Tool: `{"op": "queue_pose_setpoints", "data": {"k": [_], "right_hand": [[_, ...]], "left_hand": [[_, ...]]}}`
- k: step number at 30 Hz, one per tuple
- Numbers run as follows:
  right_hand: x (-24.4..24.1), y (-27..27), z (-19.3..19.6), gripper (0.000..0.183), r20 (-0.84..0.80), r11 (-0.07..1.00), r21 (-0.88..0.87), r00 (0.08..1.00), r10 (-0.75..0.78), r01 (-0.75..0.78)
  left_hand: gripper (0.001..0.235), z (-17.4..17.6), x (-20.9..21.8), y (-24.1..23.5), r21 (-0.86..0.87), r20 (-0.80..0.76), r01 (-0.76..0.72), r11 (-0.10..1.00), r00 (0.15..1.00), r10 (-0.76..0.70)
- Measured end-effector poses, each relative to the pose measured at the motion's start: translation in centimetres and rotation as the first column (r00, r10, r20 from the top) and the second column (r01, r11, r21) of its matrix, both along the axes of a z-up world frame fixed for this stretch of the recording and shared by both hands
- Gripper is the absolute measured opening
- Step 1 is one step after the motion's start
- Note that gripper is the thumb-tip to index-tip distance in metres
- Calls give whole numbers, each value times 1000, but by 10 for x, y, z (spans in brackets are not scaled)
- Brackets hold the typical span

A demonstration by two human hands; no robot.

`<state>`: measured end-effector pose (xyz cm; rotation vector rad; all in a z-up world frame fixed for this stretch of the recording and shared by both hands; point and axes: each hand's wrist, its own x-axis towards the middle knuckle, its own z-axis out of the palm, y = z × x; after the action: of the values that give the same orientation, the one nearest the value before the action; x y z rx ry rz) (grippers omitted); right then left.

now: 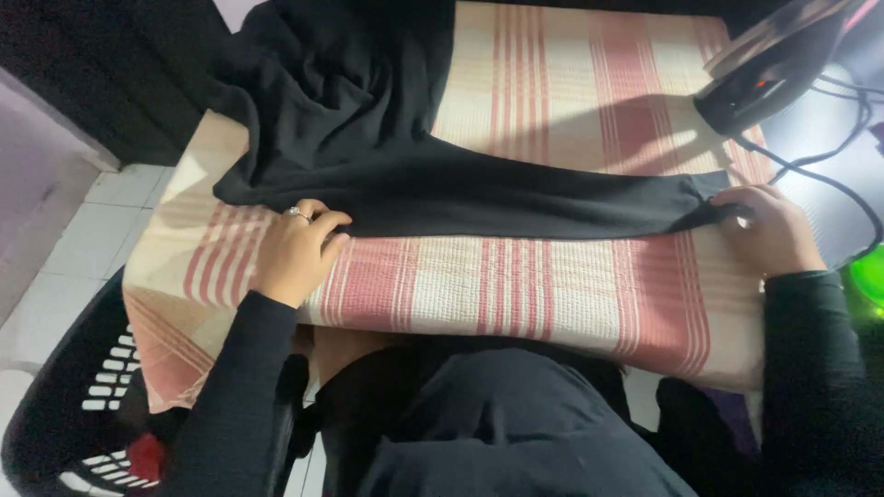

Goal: The person irons a black long-sleeved shirt on a striped ironing board. They repeatedly smooth the sleeves and body, spray water from a green bottle, and reposition the garment to continue ironing.

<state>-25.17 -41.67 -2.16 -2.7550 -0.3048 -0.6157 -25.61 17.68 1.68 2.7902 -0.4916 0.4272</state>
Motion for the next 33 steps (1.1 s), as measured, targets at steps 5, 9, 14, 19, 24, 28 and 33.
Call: {"op": "queue_pose_setpoints", "data": {"k": [5, 9, 14, 19, 24, 28, 33], "right_hand": [[-1, 2, 3, 35, 57, 1000, -2, 998, 20, -20], [1, -8, -3, 28, 117, 999, 44, 993, 22, -27], [28, -43, -6, 20, 228, 974, -76, 955, -190, 212], [75, -24, 31, 30, 82, 873, 432, 954, -287, 225], [128, -34, 35, 40, 21, 803, 431, 885, -464, 411], [122, -6, 63, 16, 42, 699, 660, 915, -401, 276], [98, 6, 93, 36, 45, 902, 147, 908, -416, 406]], "left_hand": [[12, -5, 9, -9, 246, 90, -23, 969, 996, 0], [13, -11, -5, 4, 209, 205, 4, 978, 978, -48], [12, -28, -20, 13, -32, 133, -17, 999, 991, 22], [14, -22, -25, 5, -222, 143, -18, 975, 988, 51], [13, -24, -24, 7, -276, 161, 2, 961, 986, 45], [14, -25, -23, 8, -244, 155, -15, 970, 986, 54], [13, -25, -25, 8, -303, 172, 37, 952, 985, 16]]}}
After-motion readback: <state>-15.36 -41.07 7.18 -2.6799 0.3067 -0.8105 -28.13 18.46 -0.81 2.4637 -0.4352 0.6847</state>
